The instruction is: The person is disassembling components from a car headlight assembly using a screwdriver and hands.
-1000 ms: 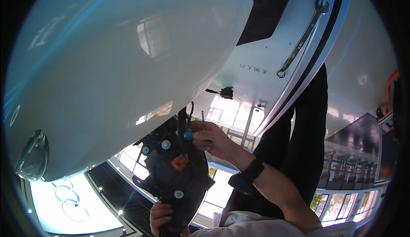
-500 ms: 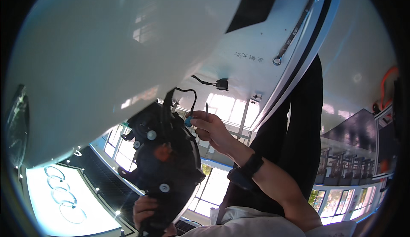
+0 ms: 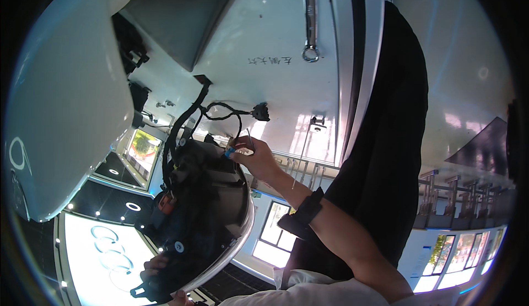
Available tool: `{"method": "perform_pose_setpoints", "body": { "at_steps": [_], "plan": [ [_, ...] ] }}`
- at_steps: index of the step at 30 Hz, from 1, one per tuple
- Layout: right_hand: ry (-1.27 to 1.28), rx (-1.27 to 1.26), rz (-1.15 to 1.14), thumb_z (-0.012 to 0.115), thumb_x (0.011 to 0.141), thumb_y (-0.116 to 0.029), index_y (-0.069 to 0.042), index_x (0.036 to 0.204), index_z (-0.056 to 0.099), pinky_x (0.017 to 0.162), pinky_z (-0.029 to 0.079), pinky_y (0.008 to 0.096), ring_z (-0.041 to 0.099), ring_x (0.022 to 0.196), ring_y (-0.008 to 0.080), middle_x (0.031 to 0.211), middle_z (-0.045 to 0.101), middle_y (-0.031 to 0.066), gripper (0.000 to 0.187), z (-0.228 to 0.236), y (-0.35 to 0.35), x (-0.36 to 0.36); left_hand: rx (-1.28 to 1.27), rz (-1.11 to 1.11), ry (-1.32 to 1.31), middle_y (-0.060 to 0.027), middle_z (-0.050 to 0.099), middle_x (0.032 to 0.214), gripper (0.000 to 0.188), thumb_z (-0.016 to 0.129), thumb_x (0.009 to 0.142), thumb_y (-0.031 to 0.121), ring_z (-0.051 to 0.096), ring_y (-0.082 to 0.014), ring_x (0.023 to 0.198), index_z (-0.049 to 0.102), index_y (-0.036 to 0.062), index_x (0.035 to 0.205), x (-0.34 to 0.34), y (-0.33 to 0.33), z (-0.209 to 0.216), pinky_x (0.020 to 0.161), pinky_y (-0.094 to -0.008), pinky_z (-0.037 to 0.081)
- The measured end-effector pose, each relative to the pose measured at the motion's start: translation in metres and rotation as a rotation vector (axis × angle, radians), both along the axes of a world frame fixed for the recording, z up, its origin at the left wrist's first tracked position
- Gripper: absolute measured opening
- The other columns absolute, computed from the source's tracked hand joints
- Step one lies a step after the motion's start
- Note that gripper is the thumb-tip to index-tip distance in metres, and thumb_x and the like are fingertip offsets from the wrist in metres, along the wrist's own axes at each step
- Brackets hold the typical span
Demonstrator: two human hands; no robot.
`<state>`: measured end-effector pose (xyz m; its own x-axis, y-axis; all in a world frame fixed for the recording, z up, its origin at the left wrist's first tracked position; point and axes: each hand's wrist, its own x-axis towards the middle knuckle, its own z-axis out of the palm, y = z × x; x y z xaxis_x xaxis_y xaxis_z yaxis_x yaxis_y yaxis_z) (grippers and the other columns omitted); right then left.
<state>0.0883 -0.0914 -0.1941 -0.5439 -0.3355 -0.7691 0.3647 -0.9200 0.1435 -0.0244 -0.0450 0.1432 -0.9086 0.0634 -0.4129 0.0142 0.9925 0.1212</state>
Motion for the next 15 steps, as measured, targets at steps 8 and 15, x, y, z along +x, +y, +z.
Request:
{"method": "perform_pose_setpoints", "body": {
  "at_steps": [8, 15],
  "plan": [
    [-0.045, 0.018, 0.086, 0.068, 0.083, -0.01, 0.001, 0.107, 0.065, 0.09, 0.048, 0.0311, 0.063, 0.099, 0.0152, 0.1, 0.068, 0.0088, 0.027, -0.016, -0.012, 0.021, 0.028, -0.143, -0.151, -0.0158, 0.058, 0.094, 0.057, 0.085, 0.063, 0.029, 0.06, -0.0324, 0.091, 0.052, 0.0047, 0.101, 0.006, -0.006, -0.011, 0.086, -0.0478, 0.048],
    [0.021, 0.071, 0.114, 0.066, 0.085, -0.012, -0.002, 0.114, 0.066, 0.093, 0.046, 0.0317, 0.061, 0.1, 0.0154, 0.103, 0.068, 0.0084, 0.03, -0.015, -0.027, 0.026, 0.064, -0.22, -0.256, -0.0186, 0.06, 0.092, 0.051, 0.082, 0.064, 0.024, 0.062, -0.0347, 0.088, 0.055, 0.0019, 0.1, 0.016, -0.008, -0.019, 0.082, -0.0495, 0.049]
  ]
}}
